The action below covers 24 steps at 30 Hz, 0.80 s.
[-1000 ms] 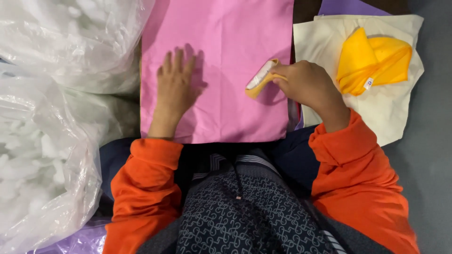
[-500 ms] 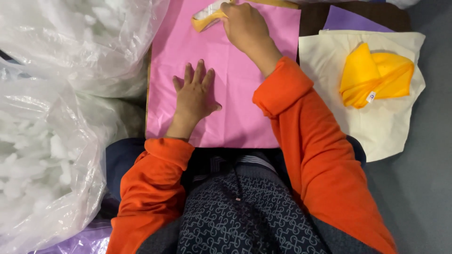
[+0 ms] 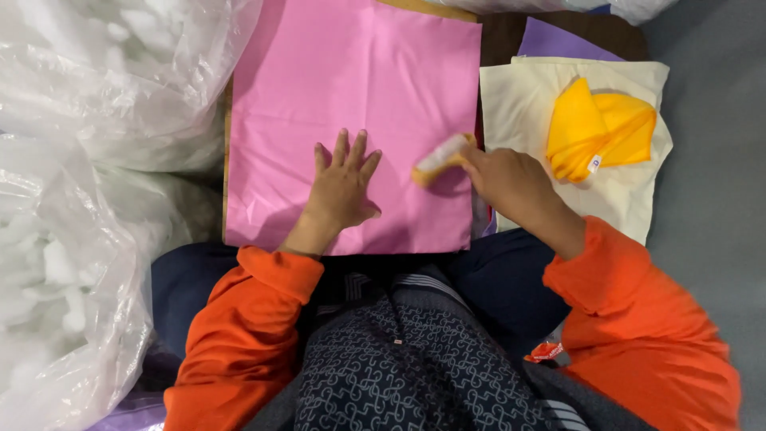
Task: The person smooths a pink cloth bag on a wooden board using a lint roller. They then open the bag and fill it with white cotton stuffing from a nearby plastic bag, pressing the cotton inside to fill the space.
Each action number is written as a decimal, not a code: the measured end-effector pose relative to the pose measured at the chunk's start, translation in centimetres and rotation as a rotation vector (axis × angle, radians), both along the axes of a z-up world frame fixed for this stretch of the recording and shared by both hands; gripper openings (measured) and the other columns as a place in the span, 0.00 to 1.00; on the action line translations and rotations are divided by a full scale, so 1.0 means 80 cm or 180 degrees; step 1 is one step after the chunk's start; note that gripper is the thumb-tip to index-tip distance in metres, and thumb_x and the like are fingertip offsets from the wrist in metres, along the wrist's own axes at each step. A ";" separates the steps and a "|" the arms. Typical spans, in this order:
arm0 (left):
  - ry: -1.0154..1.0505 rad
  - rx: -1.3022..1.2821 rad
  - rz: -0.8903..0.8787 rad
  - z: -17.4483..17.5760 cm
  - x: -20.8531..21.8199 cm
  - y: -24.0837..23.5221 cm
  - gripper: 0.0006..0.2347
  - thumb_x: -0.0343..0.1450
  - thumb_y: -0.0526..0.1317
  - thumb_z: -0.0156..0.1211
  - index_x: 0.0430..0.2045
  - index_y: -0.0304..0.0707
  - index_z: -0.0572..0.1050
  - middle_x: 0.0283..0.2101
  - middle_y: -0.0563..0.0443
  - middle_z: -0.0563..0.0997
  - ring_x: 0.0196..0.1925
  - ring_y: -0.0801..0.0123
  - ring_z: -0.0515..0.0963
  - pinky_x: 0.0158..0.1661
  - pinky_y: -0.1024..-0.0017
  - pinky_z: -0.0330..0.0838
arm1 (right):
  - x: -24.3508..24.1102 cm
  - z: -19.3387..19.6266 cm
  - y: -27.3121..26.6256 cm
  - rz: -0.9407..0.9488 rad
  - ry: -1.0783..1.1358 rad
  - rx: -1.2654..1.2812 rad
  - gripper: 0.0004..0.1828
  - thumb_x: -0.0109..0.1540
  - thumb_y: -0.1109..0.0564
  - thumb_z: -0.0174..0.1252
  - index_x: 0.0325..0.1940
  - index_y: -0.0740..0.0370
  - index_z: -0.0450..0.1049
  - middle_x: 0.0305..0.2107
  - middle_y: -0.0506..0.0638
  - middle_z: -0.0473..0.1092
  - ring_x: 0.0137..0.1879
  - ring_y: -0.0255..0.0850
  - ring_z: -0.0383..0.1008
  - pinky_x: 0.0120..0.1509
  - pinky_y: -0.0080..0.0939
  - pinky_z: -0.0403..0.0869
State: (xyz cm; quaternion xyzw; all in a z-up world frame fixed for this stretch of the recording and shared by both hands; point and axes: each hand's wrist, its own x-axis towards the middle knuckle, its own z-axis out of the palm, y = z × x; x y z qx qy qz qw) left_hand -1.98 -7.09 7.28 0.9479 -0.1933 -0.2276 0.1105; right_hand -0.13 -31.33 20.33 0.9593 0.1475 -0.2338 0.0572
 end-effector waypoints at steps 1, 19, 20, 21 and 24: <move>-0.0003 0.0010 0.0010 -0.003 0.000 -0.002 0.45 0.61 0.63 0.69 0.73 0.53 0.54 0.79 0.44 0.44 0.80 0.44 0.39 0.71 0.34 0.39 | 0.013 -0.016 0.003 0.0010 -0.0003 0.0010 0.24 0.73 0.43 0.37 0.58 0.58 0.73 0.31 0.74 0.75 0.43 0.75 0.77 0.48 0.72 0.76; 0.0026 0.0057 -0.0002 -0.004 -0.004 0.012 0.45 0.64 0.65 0.63 0.75 0.52 0.50 0.80 0.45 0.40 0.80 0.42 0.38 0.70 0.30 0.38 | 0.143 -0.060 0.028 0.0295 -0.0539 0.0567 0.18 0.72 0.49 0.48 0.64 0.53 0.73 0.43 0.69 0.77 0.52 0.71 0.76 0.54 0.71 0.74; 0.0105 0.0075 -0.0020 -0.005 -0.008 0.012 0.45 0.64 0.64 0.64 0.75 0.52 0.49 0.80 0.44 0.39 0.80 0.41 0.37 0.69 0.29 0.38 | 0.115 -0.040 0.022 0.0133 -0.0236 0.0392 0.20 0.72 0.48 0.46 0.64 0.56 0.72 0.44 0.71 0.77 0.53 0.73 0.75 0.56 0.72 0.73; 0.0152 0.0104 -0.0038 -0.004 -0.007 0.012 0.46 0.64 0.64 0.65 0.75 0.52 0.48 0.80 0.43 0.38 0.80 0.40 0.37 0.69 0.28 0.38 | 0.091 -0.017 0.015 -0.0030 0.0031 0.0225 0.22 0.72 0.48 0.44 0.64 0.59 0.72 0.45 0.73 0.76 0.55 0.75 0.74 0.58 0.74 0.72; 0.0127 0.0163 -0.0062 -0.010 -0.007 0.010 0.47 0.62 0.63 0.68 0.75 0.53 0.49 0.80 0.43 0.39 0.79 0.40 0.38 0.68 0.28 0.41 | 0.039 0.012 0.001 -0.0353 0.0500 -0.0105 0.24 0.72 0.46 0.38 0.63 0.54 0.73 0.45 0.73 0.77 0.54 0.75 0.74 0.60 0.71 0.72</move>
